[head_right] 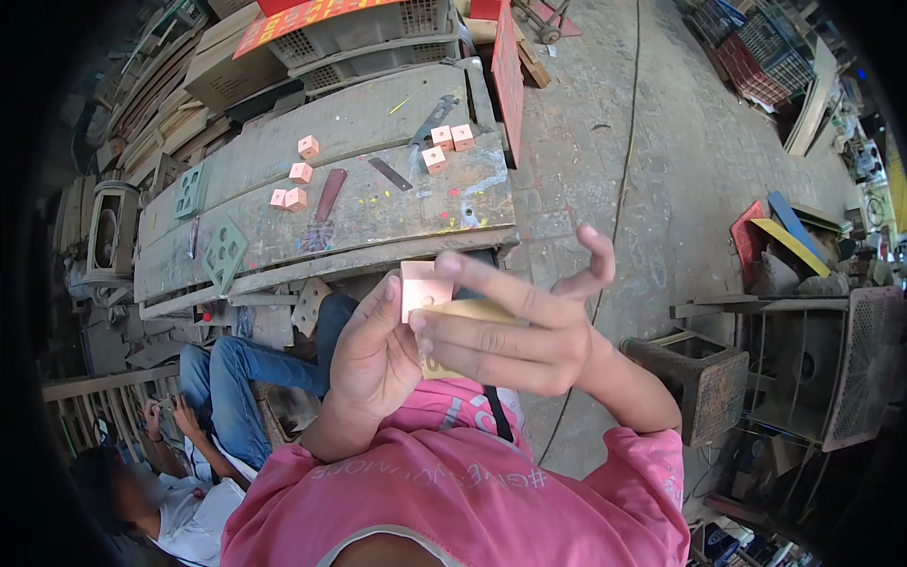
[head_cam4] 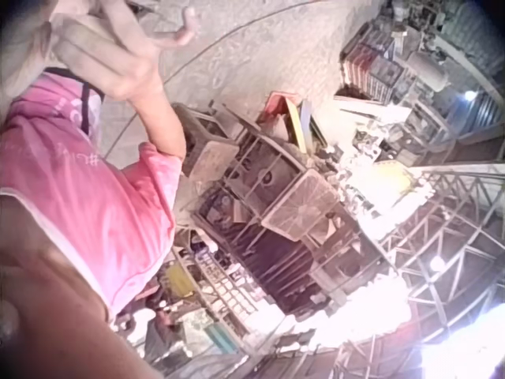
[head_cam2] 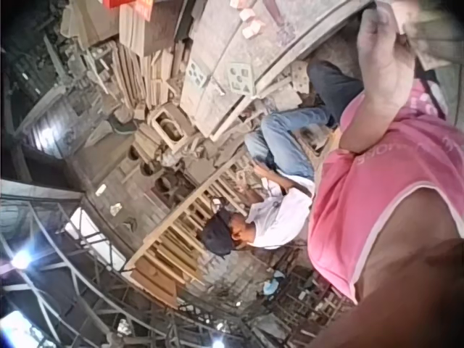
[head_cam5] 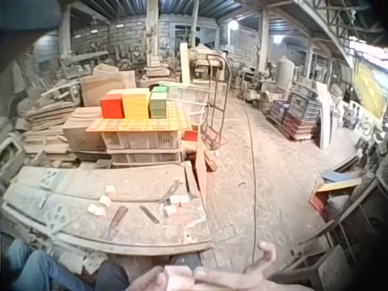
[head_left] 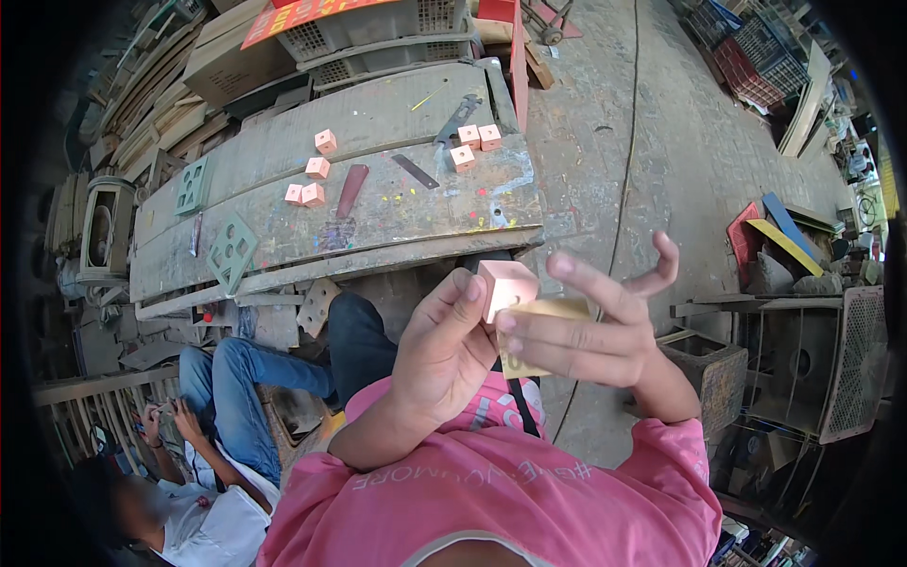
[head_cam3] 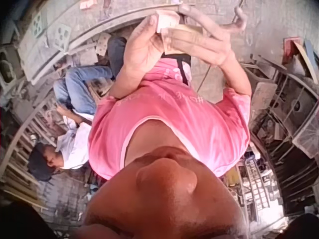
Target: The person sits on the floor in a workshop and sands small wooden blocks using a sanding block. They pick up a block, rub its surfaces with the sanding tool, and place it back on the table, repeating this process for several blocks.
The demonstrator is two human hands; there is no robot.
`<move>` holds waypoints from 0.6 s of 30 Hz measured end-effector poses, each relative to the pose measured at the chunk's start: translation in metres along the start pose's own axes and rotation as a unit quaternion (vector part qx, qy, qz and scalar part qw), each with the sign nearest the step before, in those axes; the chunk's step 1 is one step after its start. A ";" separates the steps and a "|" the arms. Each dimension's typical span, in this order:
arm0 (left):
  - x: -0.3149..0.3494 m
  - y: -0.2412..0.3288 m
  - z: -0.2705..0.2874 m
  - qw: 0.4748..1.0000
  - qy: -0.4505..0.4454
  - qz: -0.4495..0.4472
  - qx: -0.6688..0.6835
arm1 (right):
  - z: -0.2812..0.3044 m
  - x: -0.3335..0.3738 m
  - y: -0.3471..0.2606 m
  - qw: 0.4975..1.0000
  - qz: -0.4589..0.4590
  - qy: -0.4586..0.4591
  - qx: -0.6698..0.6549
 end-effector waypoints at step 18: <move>-0.003 -0.005 -0.002 0.998 -0.048 -0.026 0.031 | 0.035 0.007 0.057 0.974 -0.137 0.141 -0.108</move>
Point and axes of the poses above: each hand's wrist, its own x-axis away from the middle knuckle, its own z-axis out of the back of the hand, y = z × x, the point moved 6 cm from there along -x, towards the middle knuckle, and after that the axes turned 9 degrees about -z, right-handed, at the moved point
